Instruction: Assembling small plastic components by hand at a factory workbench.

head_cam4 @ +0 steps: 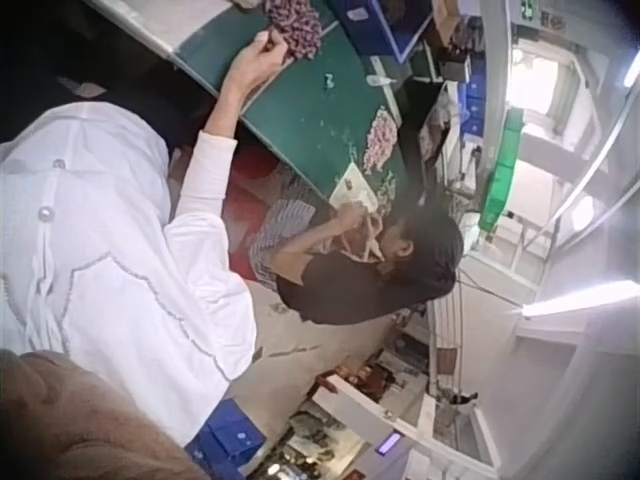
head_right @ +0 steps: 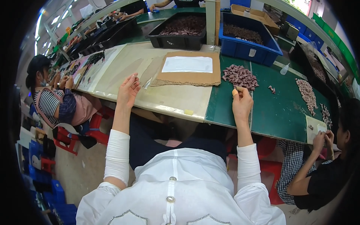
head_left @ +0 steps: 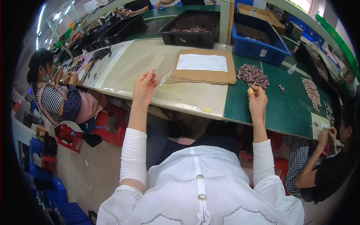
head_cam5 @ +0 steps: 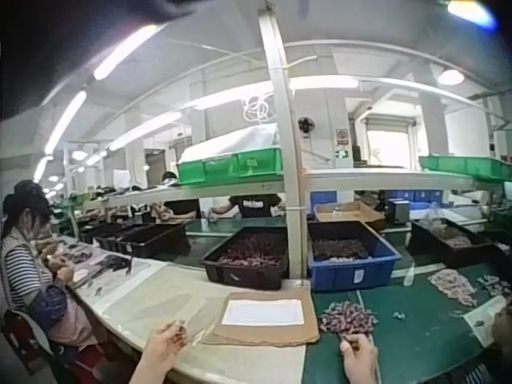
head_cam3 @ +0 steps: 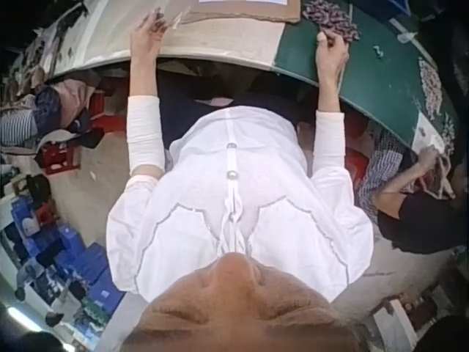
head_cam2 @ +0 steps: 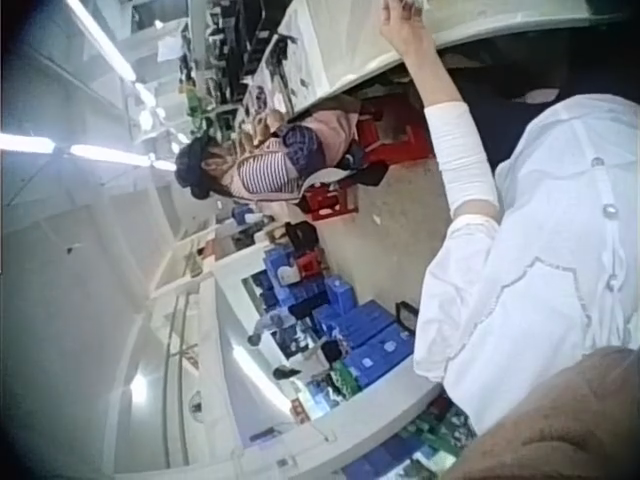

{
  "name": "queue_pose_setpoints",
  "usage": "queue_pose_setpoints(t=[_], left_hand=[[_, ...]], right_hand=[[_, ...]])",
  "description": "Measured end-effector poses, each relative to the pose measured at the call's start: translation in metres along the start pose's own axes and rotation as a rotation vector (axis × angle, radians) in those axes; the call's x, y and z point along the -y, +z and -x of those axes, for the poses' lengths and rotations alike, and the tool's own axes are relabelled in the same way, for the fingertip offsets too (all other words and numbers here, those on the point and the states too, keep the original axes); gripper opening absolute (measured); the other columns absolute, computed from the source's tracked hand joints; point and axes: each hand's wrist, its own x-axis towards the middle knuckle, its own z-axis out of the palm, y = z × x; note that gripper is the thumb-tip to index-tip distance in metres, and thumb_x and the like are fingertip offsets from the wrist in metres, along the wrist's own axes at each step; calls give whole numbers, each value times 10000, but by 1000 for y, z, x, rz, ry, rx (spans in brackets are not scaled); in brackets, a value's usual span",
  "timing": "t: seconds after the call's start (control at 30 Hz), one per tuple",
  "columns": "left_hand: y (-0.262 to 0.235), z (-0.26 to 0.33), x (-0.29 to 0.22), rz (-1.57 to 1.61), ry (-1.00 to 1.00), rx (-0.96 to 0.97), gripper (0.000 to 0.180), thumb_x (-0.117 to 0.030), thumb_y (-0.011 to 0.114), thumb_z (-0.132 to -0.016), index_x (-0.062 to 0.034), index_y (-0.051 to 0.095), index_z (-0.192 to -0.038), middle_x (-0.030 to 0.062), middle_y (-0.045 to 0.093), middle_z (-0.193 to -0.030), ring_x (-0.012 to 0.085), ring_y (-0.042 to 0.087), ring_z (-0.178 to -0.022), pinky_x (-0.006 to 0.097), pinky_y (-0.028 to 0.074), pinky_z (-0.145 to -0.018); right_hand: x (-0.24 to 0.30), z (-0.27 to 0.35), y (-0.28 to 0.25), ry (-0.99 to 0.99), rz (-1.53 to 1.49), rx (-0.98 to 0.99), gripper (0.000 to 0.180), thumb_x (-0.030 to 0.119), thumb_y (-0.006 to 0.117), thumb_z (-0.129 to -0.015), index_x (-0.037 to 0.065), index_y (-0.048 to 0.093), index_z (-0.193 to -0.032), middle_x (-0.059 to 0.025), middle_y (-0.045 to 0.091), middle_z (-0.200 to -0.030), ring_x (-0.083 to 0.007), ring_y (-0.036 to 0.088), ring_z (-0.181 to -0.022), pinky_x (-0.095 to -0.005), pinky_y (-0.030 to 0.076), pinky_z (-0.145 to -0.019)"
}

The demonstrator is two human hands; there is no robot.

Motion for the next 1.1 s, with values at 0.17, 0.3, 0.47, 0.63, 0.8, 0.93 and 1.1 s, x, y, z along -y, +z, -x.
queue_pose_setpoints(t=[0.17, 0.3, 0.47, 0.63, 0.8, 0.93, 1.1], left_hand=[[14, 0, 18, -10, -53, 45, 198, -148, 617, -870, -33, 622, -1031, 21, 639, -841, 87, 598, -707, 213, 493, -626], [29, -3, 25, -16, -92, 114, 193, -154, 616, -871, -35, 623, -1022, 20, 640, -840, 84, 598, -712, 215, 491, -632], [45, 2, 38, -3, -120, 159, 183, -167, 610, -877, -47, 629, -1014, 13, 638, -839, 80, 593, -718, 215, 484, -633], [45, 19, 47, -28, -179, 245, 171, -184, 618, -874, -59, 643, -989, 0, 631, -832, 79, 587, -719, 204, 474, -639], [39, 33, 37, -83, -163, 224, 182, -192, 626, -869, -56, 649, -987, 5, 624, -822, 79, 583, -721, 203, 473, -641], [35, 42, 39, -102, -183, 243, 187, -186, 620, -872, -53, 642, -1002, 3, 619, -815, 78, 584, -727, 204, 476, -656], [32, 38, 48, -86, -239, 246, 185, -187, 628, -868, -52, 647, -993, 10, 623, -816, 81, 584, -723, 206, 473, -648]], right_hand=[[0, -1, 0, -12, -46, -23, 154, 20, 583, -795, 10, 628, -942, -85, 641, -723, -150, 612, -628, -282, 491, -604], [8, -1, 4, -29, -43, -44, 156, 17, 580, -793, 16, 628, -941, -93, 641, -717, -156, 614, -625, -282, 487, -602], [9, -9, 10, -161, 76, 2, 134, 34, 587, -786, 15, 620, -914, -137, 639, -716, -252, 631, -641, -341, 482, -602], [-7, -9, 13, -133, 76, -25, 123, 44, 602, -774, 15, 629, -891, -147, 629, -707, -292, 621, -645, -365, 477, -603], [-1, -9, 15, -141, 103, -5, 144, 29, 588, -769, 12, 629, -905, -155, 630, -718, -291, 624, -659, -367, 480, -618], [-1, -10, 12, -151, 98, -8, 152, 14, 575, -769, 9, 628, -912, -155, 638, -735, -283, 629, -666, -361, 486, -627], [-5, -13, 11, -116, 88, -17, 163, 9, 571, -770, 3, 632, -920, -143, 652, -746, -251, 637, -663, -341, 491, -626]])
